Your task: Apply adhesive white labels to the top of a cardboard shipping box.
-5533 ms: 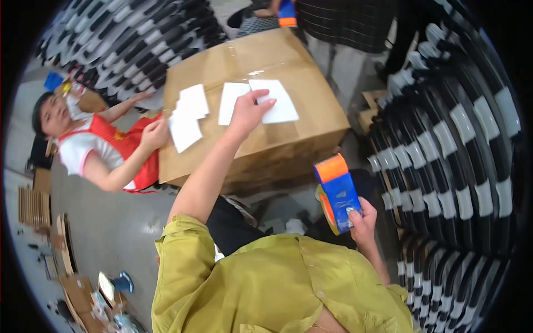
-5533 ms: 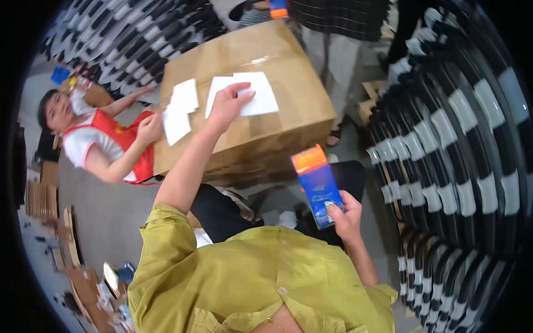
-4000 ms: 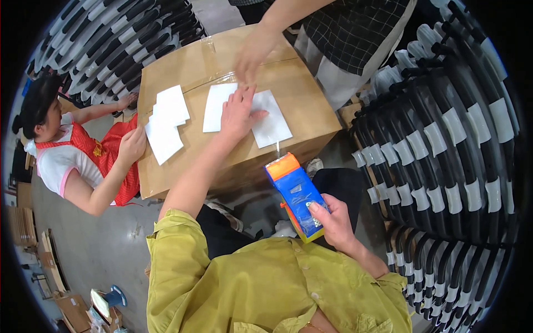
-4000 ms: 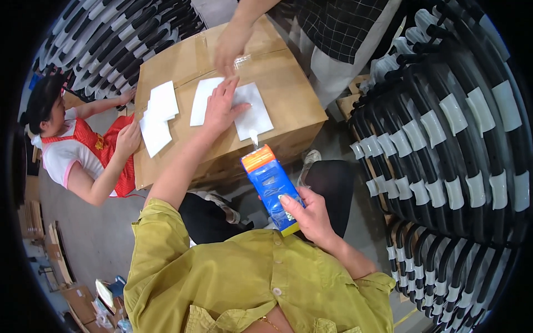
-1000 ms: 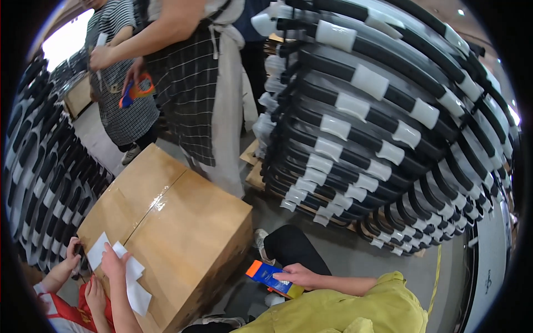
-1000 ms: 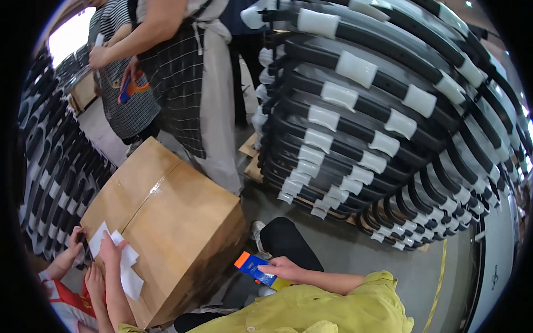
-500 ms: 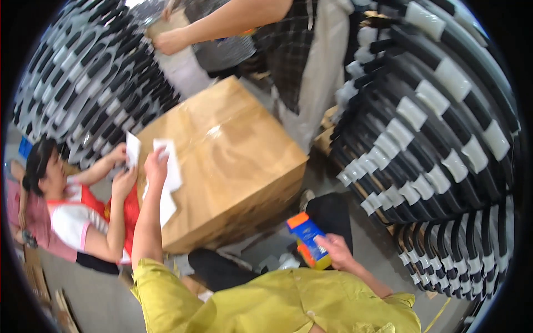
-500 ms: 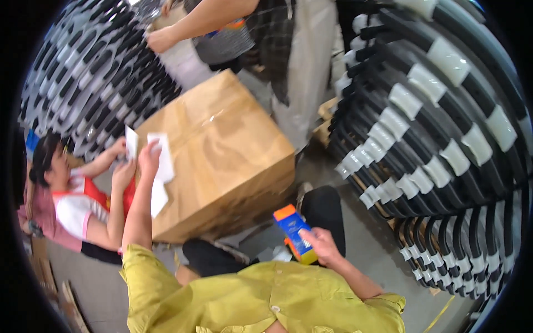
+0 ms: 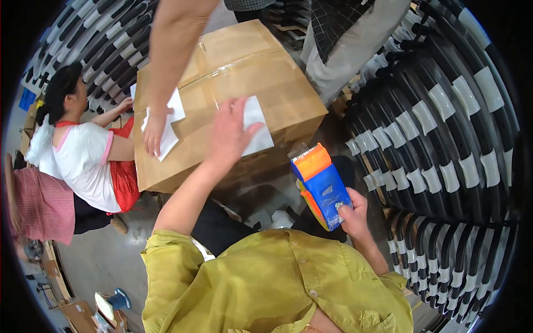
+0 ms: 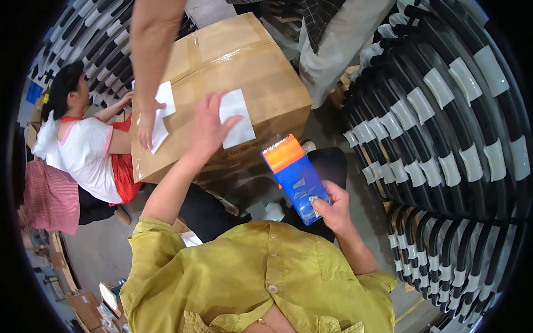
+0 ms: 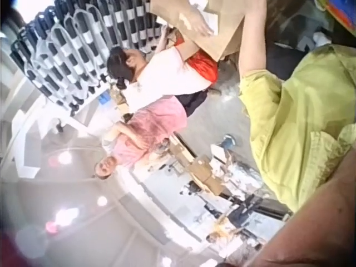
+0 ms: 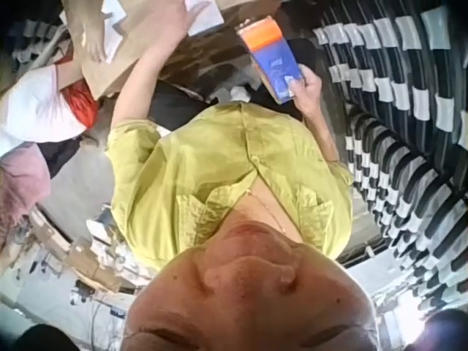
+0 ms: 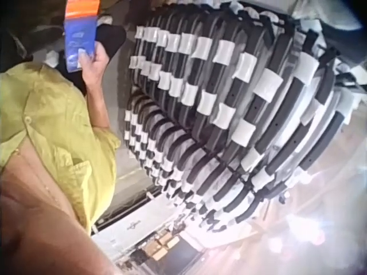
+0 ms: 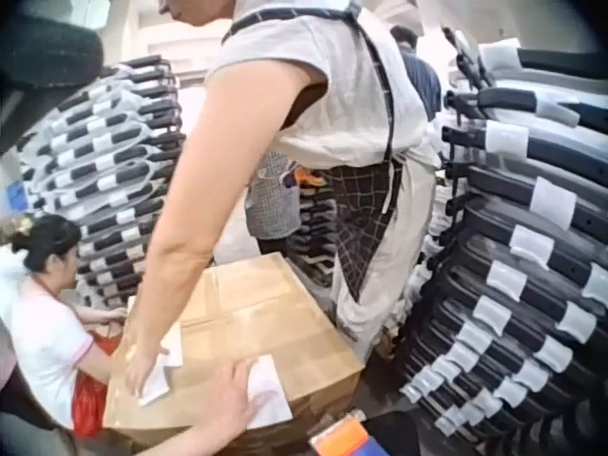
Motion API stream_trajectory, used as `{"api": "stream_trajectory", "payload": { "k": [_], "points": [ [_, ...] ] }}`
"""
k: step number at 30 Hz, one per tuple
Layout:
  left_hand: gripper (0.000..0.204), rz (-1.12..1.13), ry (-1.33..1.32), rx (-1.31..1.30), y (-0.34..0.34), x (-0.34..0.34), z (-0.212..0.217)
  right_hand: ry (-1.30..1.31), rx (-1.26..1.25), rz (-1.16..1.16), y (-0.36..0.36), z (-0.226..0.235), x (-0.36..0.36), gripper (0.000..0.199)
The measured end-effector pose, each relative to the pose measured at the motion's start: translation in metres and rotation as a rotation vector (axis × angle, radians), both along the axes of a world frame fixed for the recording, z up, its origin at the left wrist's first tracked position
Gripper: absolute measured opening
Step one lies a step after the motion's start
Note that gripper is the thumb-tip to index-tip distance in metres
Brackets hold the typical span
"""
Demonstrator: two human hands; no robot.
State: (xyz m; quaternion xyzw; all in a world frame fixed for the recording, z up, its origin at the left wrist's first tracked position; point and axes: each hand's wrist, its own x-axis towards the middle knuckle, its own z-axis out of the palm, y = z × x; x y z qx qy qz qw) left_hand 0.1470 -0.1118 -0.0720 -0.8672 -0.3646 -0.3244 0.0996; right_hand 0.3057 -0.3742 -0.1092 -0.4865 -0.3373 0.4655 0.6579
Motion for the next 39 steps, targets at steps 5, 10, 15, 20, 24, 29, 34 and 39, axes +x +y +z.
{"api": "stream_trajectory", "payload": {
  "k": [5,10,15,20,24,29,34,39],
  "points": [
    [0.027,-0.552,-0.475,-2.082,-0.052,-0.001,0.030,-0.162,0.038,0.105,-0.006,0.013,-0.005,0.039],
    [0.018,-0.553,-0.497,-1.984,-0.056,-0.011,0.023,-0.314,0.064,0.135,-0.002,0.022,-0.010,0.038],
    [0.018,-0.535,-0.436,-1.569,-0.044,-0.016,0.016,-0.143,-0.090,0.149,0.014,0.029,-0.041,0.028],
    [0.019,-0.360,-0.312,-1.046,0.017,-0.029,0.017,-0.076,-0.156,0.174,0.012,0.027,-0.060,0.026],
    [0.018,-0.362,-0.245,-0.797,0.035,-0.020,-0.003,-0.032,-0.272,0.101,0.022,0.031,-0.067,0.030],
    [0.018,-0.264,-0.136,-0.283,0.053,-0.011,-0.040,0.013,-0.300,0.077,0.056,0.039,-0.070,0.036],
    [0.019,0.023,-0.195,0.216,0.046,-0.010,-0.022,0.102,-0.337,0.100,0.061,0.036,-0.068,0.038],
    [0.041,0.028,-0.644,-1.204,-0.038,-0.076,-0.035,0.074,-0.380,0.115,0.045,0.026,-0.053,0.040]
  ]
}}
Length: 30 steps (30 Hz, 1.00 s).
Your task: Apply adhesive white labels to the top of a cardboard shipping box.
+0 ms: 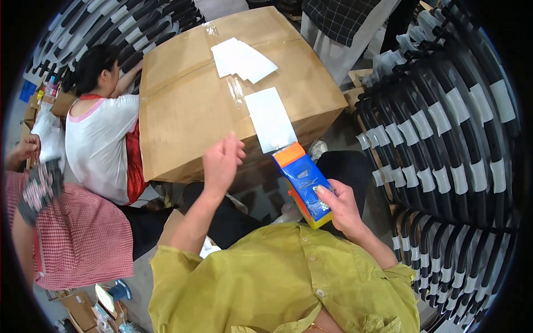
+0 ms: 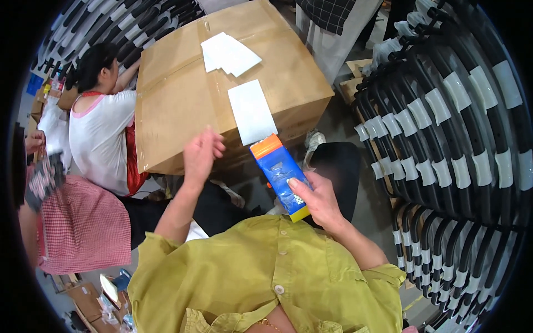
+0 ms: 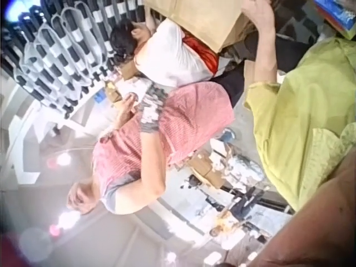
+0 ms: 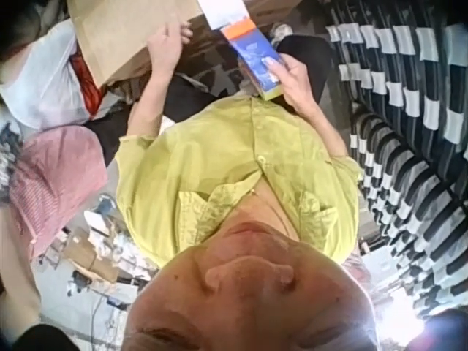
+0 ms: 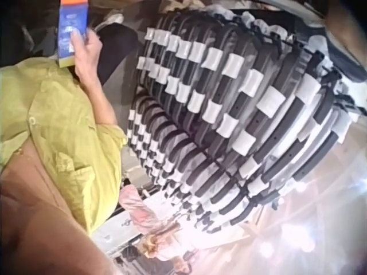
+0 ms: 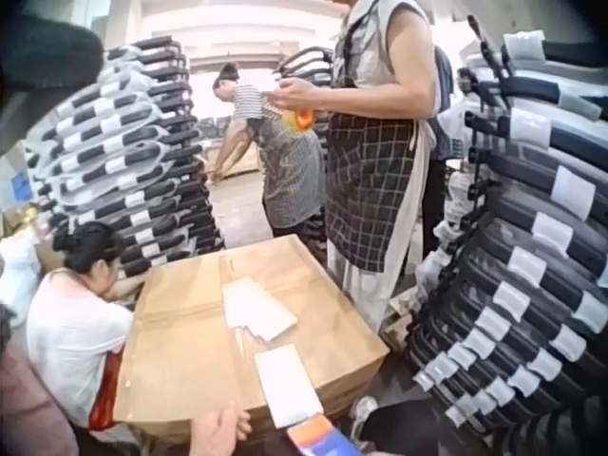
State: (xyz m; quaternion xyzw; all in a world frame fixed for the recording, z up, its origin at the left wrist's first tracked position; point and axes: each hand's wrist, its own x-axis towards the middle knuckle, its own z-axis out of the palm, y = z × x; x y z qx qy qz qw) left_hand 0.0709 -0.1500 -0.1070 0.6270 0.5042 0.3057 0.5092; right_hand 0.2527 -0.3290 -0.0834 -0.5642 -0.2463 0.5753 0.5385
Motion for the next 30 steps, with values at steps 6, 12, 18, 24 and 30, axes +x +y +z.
{"api": "stream_trajectory", "payload": {
  "k": [6,12,18,24,30],
  "points": [
    [0.036,-0.157,-0.399,-0.760,-0.016,0.039,-0.021,-0.011,-0.019,0.089,-0.013,0.003,-0.002,0.038],
    [0.025,-0.011,-0.636,-0.556,-0.015,0.063,-0.010,-0.171,0.096,0.076,-0.033,-0.001,0.001,0.036],
    [0.025,0.010,-0.663,-0.481,-0.011,0.056,0.018,-0.161,0.038,0.092,-0.047,0.009,0.006,0.032],
    [0.011,-0.859,-0.432,1.020,-0.110,0.065,0.037,0.306,-0.080,0.005,-0.007,-0.035,0.027,0.029],
    [0.032,-0.095,0.471,1.349,-0.001,-0.020,0.061,0.324,-0.049,-0.223,-0.024,-0.061,0.029,0.032]
  ]
}}
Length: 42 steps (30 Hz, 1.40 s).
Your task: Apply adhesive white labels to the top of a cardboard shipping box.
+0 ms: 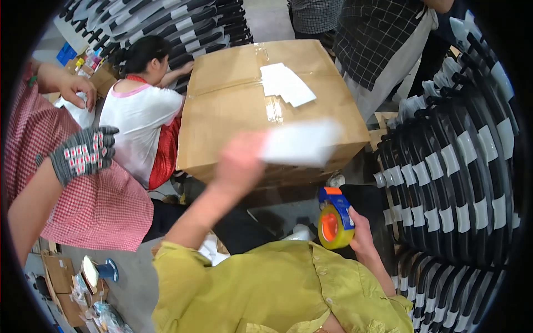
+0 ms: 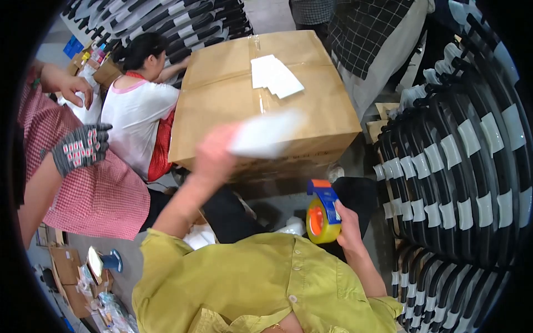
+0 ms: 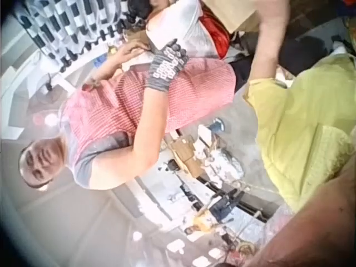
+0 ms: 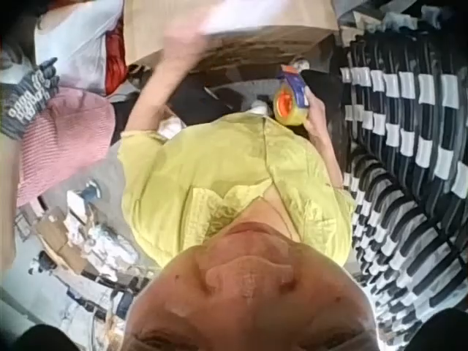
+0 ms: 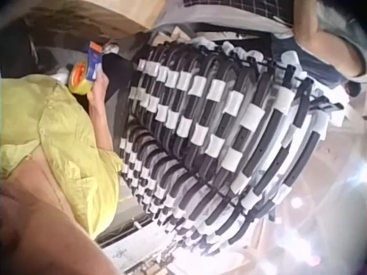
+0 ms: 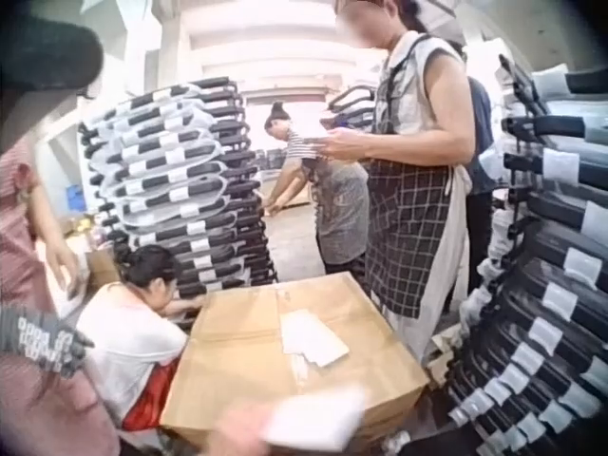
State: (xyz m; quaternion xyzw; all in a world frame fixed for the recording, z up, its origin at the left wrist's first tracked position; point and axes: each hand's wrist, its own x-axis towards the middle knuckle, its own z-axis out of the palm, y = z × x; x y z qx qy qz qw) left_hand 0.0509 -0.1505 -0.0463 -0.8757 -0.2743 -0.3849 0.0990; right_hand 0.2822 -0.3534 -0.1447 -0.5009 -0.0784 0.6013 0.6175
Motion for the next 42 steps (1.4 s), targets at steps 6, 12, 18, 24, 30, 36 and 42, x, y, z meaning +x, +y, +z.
{"api": "stream_trajectory", "payload": {
  "k": [6,12,18,24,30,36,42],
  "points": [
    [0.024,0.622,0.224,-0.265,0.130,-0.126,-0.050,-0.050,-0.069,0.047,-0.001,-0.020,0.002,0.030],
    [0.021,0.728,0.539,0.048,0.133,-0.084,-0.052,-0.056,-0.137,0.059,0.003,-0.019,0.004,0.025],
    [0.027,-0.056,0.002,-0.068,0.111,0.035,-0.037,-0.082,-0.119,0.066,0.015,-0.018,0.010,0.021],
    [0.040,0.061,0.187,-0.059,0.135,0.115,-0.053,-0.085,-0.114,0.063,0.009,-0.032,0.009,0.020],
    [0.022,-0.009,0.091,0.133,0.130,0.089,-0.052,-0.094,-0.041,0.095,-0.001,-0.019,0.004,0.021],
    [0.021,0.045,0.100,0.220,0.035,0.036,0.000,-0.141,0.098,0.064,0.003,0.015,0.013,0.022],
    [0.023,-0.061,0.156,-0.105,0.007,0.012,-0.049,-0.266,0.313,0.190,0.003,0.027,0.017,0.034]
  ]
}}
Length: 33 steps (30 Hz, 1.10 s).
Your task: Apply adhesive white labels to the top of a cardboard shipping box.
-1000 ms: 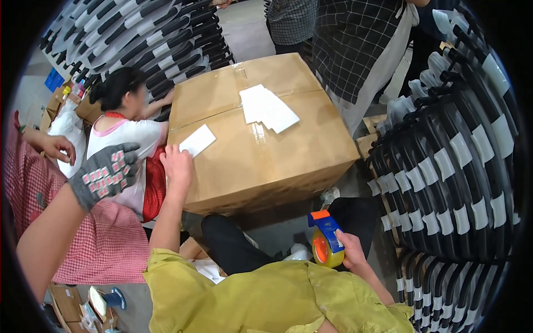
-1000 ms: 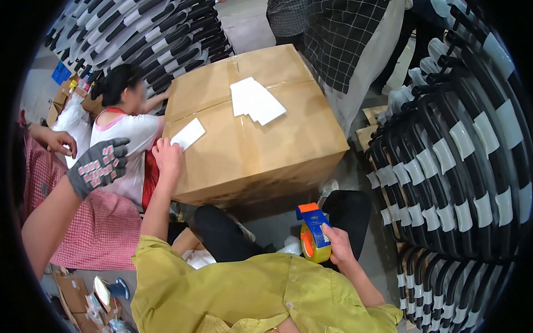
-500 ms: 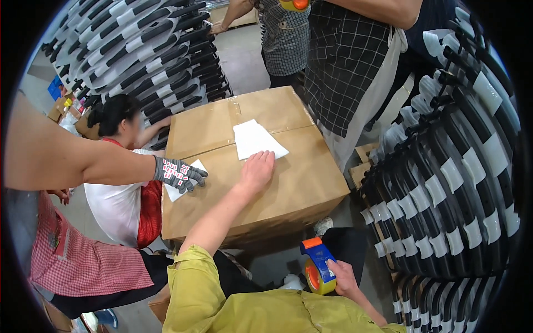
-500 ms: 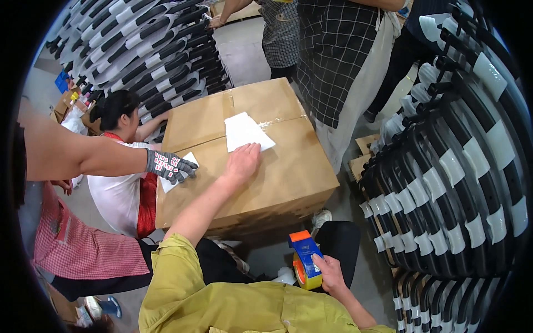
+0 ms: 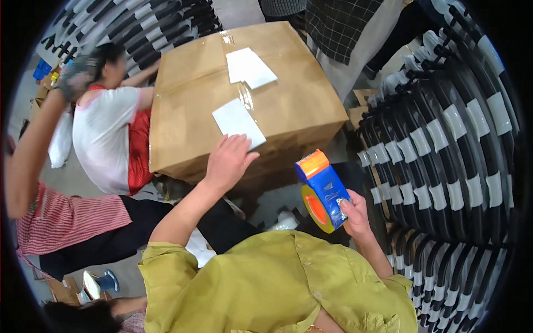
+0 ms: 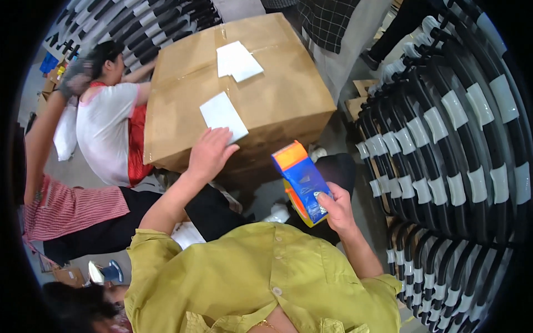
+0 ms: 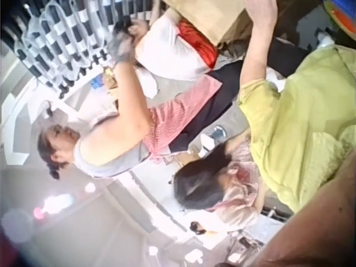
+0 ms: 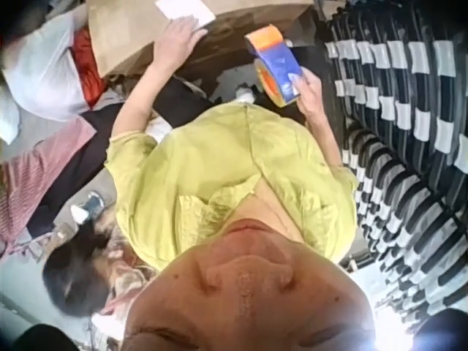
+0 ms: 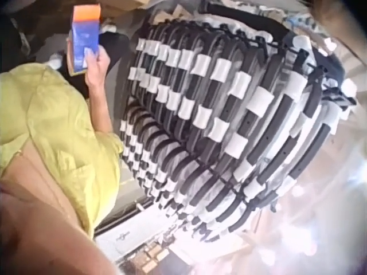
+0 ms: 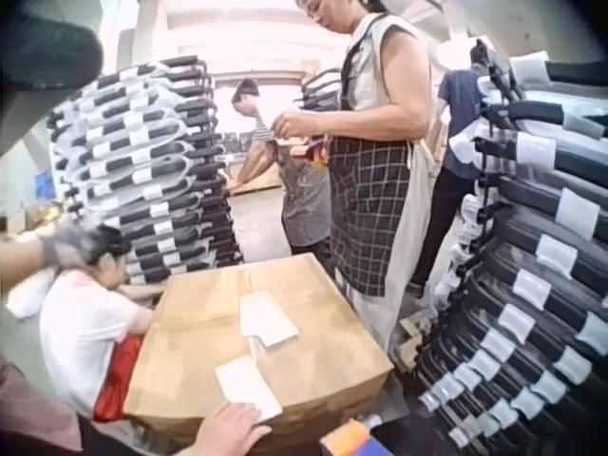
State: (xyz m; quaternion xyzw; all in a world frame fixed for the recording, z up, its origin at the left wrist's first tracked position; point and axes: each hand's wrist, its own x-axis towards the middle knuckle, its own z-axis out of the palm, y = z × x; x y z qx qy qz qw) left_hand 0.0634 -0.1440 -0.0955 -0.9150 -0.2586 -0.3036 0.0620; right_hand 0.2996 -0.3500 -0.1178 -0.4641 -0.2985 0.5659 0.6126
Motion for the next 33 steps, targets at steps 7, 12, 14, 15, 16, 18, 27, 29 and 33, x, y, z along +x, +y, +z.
{"api": "stream_trajectory", "payload": {
  "k": [7,12,14,15,16,18,27,29,33],
  "points": [
    [0.032,-0.208,-0.525,-1.941,-0.035,0.031,0.041,-0.279,0.101,0.086,-0.017,0.015,-0.013,0.034],
    [0.018,-0.384,-0.594,-2.312,-0.051,0.028,0.032,-0.310,0.145,0.181,-0.020,0.023,-0.020,0.033],
    [0.017,-0.416,-0.646,-2.303,-0.052,0.023,0.032,-0.342,0.189,0.206,-0.018,0.020,-0.020,0.033],
    [0.017,-0.410,-0.655,-2.302,-0.052,0.020,0.031,-0.374,0.224,0.221,-0.017,0.019,-0.020,0.032],
    [0.016,-0.401,-0.669,-2.289,-0.052,0.018,0.030,-0.372,0.221,0.230,-0.015,0.019,-0.022,0.032],
    [0.014,-0.387,-0.687,-2.278,-0.049,0.013,0.030,-0.395,0.265,0.233,-0.008,0.018,-0.024,0.031],
    [0.027,-0.139,-0.514,-1.677,-0.021,-0.009,0.028,-0.260,0.084,0.286,0.017,0.031,-0.059,0.027],
    [0.025,-0.065,-0.403,-1.499,-0.007,-0.014,0.018,-0.230,0.041,0.276,0.021,0.034,-0.066,0.025],
    [0.019,0.036,-0.420,-0.965,0.038,-0.020,0.017,-0.268,-0.040,0.271,0.005,0.033,-0.059,0.023]
  ]
}}
